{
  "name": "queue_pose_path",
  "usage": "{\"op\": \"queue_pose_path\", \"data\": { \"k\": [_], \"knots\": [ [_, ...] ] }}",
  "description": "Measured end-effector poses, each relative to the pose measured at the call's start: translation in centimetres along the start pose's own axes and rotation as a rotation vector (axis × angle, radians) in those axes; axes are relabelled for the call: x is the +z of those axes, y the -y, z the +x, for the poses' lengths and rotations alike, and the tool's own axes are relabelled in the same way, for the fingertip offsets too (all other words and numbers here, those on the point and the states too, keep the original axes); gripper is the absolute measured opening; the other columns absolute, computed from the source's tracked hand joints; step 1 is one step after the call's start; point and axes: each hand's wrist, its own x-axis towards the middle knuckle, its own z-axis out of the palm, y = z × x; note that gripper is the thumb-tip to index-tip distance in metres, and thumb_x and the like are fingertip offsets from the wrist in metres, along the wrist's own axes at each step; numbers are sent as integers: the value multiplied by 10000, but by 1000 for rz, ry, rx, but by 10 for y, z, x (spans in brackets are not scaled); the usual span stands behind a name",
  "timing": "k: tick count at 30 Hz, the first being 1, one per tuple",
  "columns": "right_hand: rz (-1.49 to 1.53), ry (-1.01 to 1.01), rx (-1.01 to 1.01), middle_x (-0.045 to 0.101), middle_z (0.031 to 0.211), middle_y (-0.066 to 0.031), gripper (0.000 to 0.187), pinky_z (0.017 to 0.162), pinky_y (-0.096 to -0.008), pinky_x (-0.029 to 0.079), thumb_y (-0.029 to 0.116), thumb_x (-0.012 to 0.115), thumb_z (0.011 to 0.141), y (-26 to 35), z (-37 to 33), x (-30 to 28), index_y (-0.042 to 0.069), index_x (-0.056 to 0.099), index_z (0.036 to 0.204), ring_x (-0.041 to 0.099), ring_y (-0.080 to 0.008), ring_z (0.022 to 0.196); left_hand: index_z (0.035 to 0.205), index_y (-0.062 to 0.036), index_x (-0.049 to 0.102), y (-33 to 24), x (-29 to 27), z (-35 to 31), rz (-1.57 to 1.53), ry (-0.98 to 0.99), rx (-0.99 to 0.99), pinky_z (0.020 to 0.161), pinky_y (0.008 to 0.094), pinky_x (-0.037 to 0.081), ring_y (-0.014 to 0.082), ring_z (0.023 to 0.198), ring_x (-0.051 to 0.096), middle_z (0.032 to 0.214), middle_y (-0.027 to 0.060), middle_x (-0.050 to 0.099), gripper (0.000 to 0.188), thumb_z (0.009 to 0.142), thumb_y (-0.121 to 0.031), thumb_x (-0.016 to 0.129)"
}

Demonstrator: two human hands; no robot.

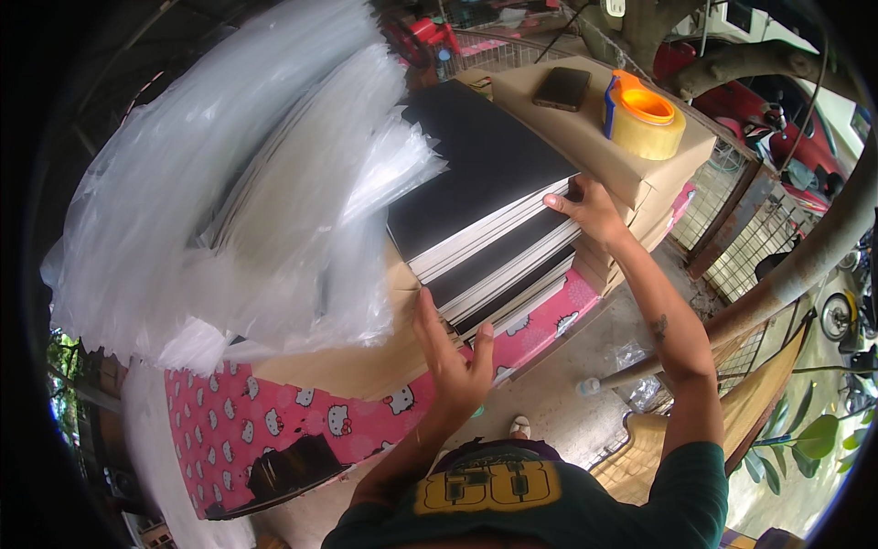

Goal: The person places a white sheet into a plastic bag, inserts a black binder, and then folds the bag before placing the finished item onto a stack.

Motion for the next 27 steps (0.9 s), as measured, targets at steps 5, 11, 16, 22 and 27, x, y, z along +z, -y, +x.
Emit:
{"op": "queue_pose_path", "data": {
  "k": [5, 11, 16, 22, 27],
  "knots": [
    [273, -176, 41, 610, 923, -96, 539, 797, -296, 455, 301, 728, 821, -31, 21, 13, -62, 547, 1176, 559, -194, 852, 1431, 88, 140, -6, -2, 1, 13, 26, -52, 1094, 432, 223, 383, 1326, 282, 1412, 298, 252, 755, 865, -87, 609],
    [668, -11, 341, 489, 1268, -159, 859, 1058, -444, 237, 626, 602, 771, -9, 26, -1, 42, 406, 1371, 448, -287, 1157, 1419, 120, 108, -22, -9, 16, 100, 52, 37, 1094, 467, 224, 433, 1331, 260, 1415, 342, 233, 801, 863, -139, 624],
    [590, -71, 522, 389, 1376, -174, 1009, 1078, -497, 189, 734, 598, 714, 15, 36, -9, 35, 362, 1402, 400, -354, 1195, 1447, 73, -49, -36, 2, 43, -352, 40, -181, 1141, 417, 114, 351, 1424, 78, 1496, 307, 86, 870, 898, -141, 591],
    [488, -122, 300, 525, 1161, -112, 652, 988, -384, 311, 493, 687, 748, 46, 16, 5, 27, 541, 1180, 460, -201, 1054, 1458, 61, -36, -34, -4, 70, -673, 50, -368, 1117, 335, 190, 244, 1360, 267, 1466, 207, 259, 845, 915, -153, 575],
    [591, -199, 251, 518, 1147, -83, 554, 947, -397, 344, 454, 669, 785, 50, -14, -8, 103, 537, 1191, 470, -189, 1001, 1459, 55, 43, -52, -11, 55, -664, 30, -334, 1094, 308, 225, 203, 1273, 370, 1399, 144, 366, 766, 931, -173, 547]
  ]
}}
